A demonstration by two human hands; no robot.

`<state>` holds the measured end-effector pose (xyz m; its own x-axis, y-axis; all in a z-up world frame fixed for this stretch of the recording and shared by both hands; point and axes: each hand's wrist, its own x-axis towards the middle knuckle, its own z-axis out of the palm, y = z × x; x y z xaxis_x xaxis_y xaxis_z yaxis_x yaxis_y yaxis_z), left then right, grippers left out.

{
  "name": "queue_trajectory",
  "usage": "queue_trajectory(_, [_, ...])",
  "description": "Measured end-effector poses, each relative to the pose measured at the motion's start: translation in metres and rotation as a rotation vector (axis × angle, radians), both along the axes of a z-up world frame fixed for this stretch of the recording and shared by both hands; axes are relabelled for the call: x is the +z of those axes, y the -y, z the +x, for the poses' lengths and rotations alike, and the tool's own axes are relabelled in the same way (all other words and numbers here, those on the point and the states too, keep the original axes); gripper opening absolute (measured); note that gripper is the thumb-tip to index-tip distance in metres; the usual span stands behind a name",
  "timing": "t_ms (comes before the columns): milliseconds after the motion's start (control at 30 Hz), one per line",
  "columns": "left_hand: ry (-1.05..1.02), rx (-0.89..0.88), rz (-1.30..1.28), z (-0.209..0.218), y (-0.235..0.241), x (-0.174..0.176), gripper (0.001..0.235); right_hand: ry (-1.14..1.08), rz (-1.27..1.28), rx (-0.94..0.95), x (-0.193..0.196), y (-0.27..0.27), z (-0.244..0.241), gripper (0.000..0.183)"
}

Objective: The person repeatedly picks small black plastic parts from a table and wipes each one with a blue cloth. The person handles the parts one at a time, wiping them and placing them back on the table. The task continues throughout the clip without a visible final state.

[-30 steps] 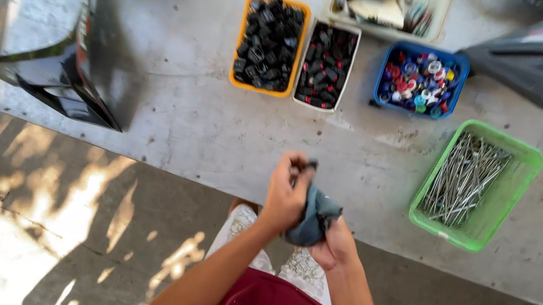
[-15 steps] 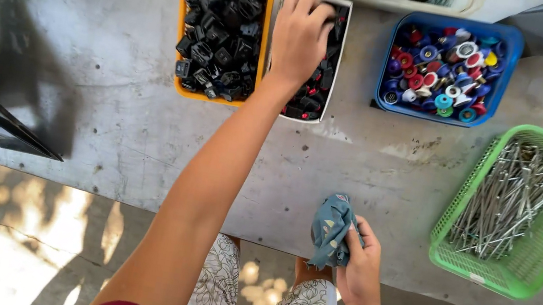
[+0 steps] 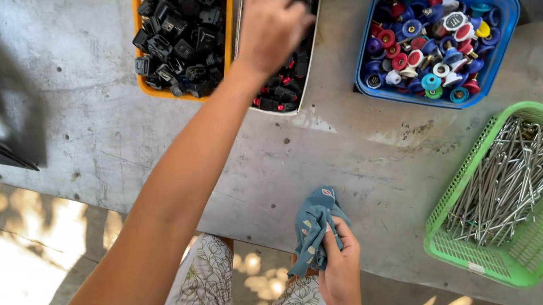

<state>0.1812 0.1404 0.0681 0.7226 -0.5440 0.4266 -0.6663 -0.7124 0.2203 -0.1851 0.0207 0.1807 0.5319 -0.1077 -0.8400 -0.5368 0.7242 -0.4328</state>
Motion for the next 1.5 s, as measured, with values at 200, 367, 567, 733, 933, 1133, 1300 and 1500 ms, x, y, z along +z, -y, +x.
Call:
queue_trajectory(200, [-0.18, -0.154, -0.034, -0.118, 0.078, -0.009, 0.022, 0.012, -0.024, -0.021, -0.006, 0.009, 0.003, 0.014])
queue_trajectory(367, [-0.233, 0.165, -0.236, -0.143, 0.104, -0.004, 0.01, 0.001, -0.05, -0.031, -0.002, 0.013, 0.001, 0.018])
queue_trajectory(567, [-0.348, 0.16, -0.005, -0.171, 0.087, -0.051, 0.042, 0.056, -0.063, -0.042, -0.004, 0.006, -0.009, 0.018])
queue_trajectory(733, [-0.346, 0.096, 0.115, -0.166, 0.088, -0.068, 0.04, 0.059, -0.074, -0.034, 0.004, 0.0, -0.014, 0.017])
queue_trajectory(933, [-0.135, -0.122, 0.18, -0.155, 0.08, -0.059, 0.009, 0.089, -0.086, -0.038, 0.005, -0.014, -0.031, 0.016])
queue_trajectory(1133, [-0.157, -0.026, 0.147, -0.164, 0.097, -0.062, 0.018, 0.067, -0.117, -0.05, 0.001, -0.02, -0.038, 0.018])
queue_trajectory(1300, [-0.031, 0.08, 0.028, -0.167, 0.114, -0.099, 0.006, -0.007, -0.333, -0.104, 0.008, -0.026, -0.022, 0.013])
queue_trajectory(1500, [-1.213, 0.383, -0.554, -0.231, 0.037, -0.027, 0.026, 0.05, -0.793, 0.086, 0.051, -0.026, -0.019, 0.014])
